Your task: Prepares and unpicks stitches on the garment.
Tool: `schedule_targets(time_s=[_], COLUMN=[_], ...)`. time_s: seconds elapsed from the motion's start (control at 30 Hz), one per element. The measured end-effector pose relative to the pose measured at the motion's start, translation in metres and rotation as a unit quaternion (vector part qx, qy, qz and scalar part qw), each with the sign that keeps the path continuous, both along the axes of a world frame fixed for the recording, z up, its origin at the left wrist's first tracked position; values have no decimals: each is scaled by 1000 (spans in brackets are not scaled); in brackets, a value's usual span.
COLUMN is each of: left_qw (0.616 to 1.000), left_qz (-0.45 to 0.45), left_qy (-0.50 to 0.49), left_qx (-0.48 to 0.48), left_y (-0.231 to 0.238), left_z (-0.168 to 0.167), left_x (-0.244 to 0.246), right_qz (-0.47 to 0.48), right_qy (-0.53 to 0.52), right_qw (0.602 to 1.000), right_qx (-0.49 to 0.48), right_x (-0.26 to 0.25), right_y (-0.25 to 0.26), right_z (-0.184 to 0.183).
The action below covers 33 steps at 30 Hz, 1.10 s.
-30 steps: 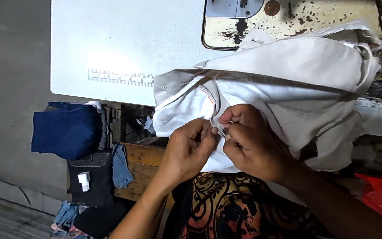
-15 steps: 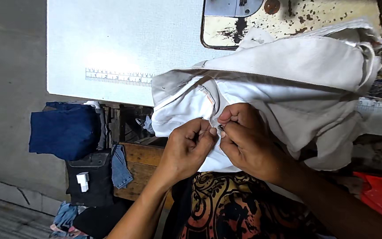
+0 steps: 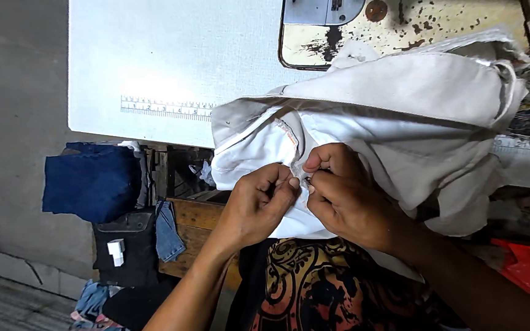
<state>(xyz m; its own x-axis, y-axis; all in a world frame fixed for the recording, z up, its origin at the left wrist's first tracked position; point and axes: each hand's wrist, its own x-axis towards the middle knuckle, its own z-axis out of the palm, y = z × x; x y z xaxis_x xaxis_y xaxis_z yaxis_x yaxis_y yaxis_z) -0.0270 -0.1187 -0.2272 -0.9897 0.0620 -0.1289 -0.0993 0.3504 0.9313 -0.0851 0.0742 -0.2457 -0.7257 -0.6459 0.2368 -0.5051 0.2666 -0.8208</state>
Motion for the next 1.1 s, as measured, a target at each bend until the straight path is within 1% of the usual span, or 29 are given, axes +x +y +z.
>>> schedule_targets(time_s=[0.13, 0.23, 0.27, 0.33, 0.37, 0.43, 0.5, 0.57, 0.63, 0.83, 0.9, 0.97, 1.03, 1.1], left_qw=[1000, 1000, 1000, 1000, 1000, 995, 983, 967, 958, 947, 959, 982, 992, 993], left_qz=[0, -3, -2, 11, 24, 54, 83, 110, 128, 149, 147, 134, 121, 113], left_qy=[2, -3, -2, 4, 9, 12, 15, 40, 58, 71, 55, 22, -2, -8], left_qx=[0, 0, 1, -5, -18, -77, -165, -228, -249, -275, -236, -135, -31, 23], left_y=[0, -1, -1, 0, 3, 15, 31, 43, 47, 51, 49, 42, 34, 30], left_z=[0, 0, 0, 2, 3, 7, 6, 0, -4, -8, -7, -3, -1, -2], left_x=[0, 0, -1, 0, 2, 9, 17, 19, 19, 16, 15, 14, 13, 14], right_qz=[-6, 22, 29, 10, -5, -17, -15, -12, -12, -9, -11, -6, 0, 5], right_qy=[16, 16, 2, -30, -44, -68, -84, -84, -78, -69, -56, -27, -4, 5], right_qw=[1000, 999, 999, 999, 998, 995, 993, 993, 994, 995, 996, 998, 999, 999], right_qx=[8, 40, 32, -12, -41, -71, -76, -76, -76, -74, -69, -59, -42, -39], right_x=[1, -1, -2, -5, -6, -8, -9, -9, -9, -8, -7, -5, -4, -4], right_y=[-2, 3, 5, 5, 5, 5, 5, 5, 6, 6, 5, 5, 4, 4], right_z=[-1, 2, 3, 2, 3, 5, 7, 7, 7, 5, 4, 0, -3, -4])
